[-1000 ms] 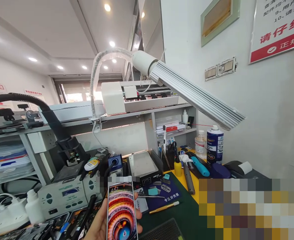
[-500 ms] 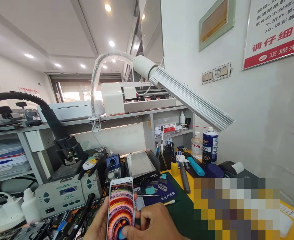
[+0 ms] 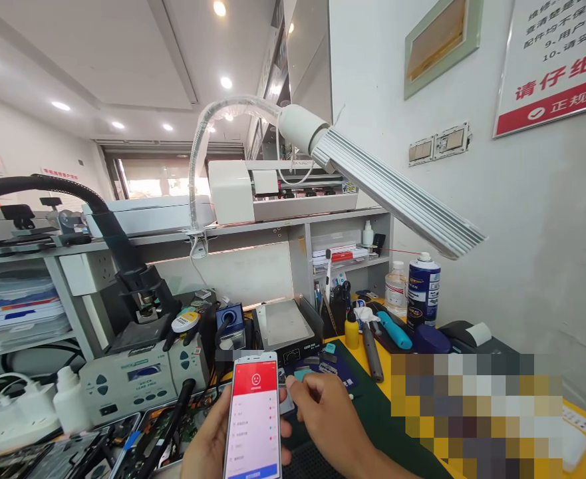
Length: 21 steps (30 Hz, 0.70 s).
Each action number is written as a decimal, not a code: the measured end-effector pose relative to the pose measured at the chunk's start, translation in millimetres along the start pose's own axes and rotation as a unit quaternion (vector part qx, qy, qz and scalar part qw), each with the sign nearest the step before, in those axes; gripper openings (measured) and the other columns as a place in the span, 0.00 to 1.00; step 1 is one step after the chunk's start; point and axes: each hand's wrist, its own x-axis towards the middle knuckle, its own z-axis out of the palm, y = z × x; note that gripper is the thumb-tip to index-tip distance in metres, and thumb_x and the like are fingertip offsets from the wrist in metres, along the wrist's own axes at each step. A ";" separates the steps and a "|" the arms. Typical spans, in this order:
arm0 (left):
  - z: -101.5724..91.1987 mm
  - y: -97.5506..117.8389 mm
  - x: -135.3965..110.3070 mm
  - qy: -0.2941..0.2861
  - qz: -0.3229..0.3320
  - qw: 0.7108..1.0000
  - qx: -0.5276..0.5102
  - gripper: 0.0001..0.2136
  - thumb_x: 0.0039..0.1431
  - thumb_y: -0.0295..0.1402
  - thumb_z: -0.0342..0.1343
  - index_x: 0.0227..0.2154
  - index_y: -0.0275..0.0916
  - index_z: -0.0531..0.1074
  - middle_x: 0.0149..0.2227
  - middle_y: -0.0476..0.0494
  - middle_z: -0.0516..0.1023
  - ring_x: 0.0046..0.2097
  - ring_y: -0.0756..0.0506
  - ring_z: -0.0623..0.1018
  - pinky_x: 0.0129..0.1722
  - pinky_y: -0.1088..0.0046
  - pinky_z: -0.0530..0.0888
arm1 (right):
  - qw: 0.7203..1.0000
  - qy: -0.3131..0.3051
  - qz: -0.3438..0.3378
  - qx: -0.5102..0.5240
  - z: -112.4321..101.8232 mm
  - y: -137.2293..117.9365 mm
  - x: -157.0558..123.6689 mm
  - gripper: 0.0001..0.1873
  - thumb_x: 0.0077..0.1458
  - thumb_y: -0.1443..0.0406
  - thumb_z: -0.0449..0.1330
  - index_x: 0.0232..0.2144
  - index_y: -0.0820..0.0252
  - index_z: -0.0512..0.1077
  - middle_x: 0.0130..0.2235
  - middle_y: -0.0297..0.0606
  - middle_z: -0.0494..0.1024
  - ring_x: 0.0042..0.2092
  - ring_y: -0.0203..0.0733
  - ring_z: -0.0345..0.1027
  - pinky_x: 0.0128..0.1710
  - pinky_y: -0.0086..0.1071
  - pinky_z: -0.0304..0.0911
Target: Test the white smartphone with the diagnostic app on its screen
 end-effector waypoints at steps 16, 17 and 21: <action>14.2 11.8 -9.8 0.135 0.116 0.984 -0.024 0.20 0.64 0.40 0.52 0.46 0.28 0.78 0.38 0.31 0.87 0.29 0.37 0.84 0.30 0.62 0.82 | 0.987 -0.157 -0.022 0.010 8.2 -6.6 -25.7 0.29 0.60 0.47 0.56 0.17 0.61 0.72 0.19 0.35 0.68 0.23 0.34 0.62 0.24 0.27 0.52; 15.5 12.3 -10.4 0.149 0.128 0.980 -0.030 0.20 0.64 0.40 0.53 0.48 0.28 0.77 0.40 0.30 0.87 0.30 0.37 0.84 0.31 0.60 0.82 | 0.984 -0.174 -0.019 -0.020 14.4 -5.8 -28.7 0.25 0.56 0.49 0.60 0.17 0.62 0.73 0.19 0.35 0.68 0.23 0.34 0.60 0.23 0.27 0.50; 18.6 10.7 -9.9 0.159 0.121 0.979 -0.029 0.20 0.64 0.40 0.52 0.50 0.30 0.76 0.39 0.31 0.87 0.29 0.39 0.84 0.31 0.62 0.82 | 0.958 -0.283 -0.010 -0.054 45.0 8.0 -35.5 0.10 0.47 0.57 0.67 0.27 0.56 0.82 0.23 0.32 0.76 0.29 0.38 0.68 0.26 0.26 0.55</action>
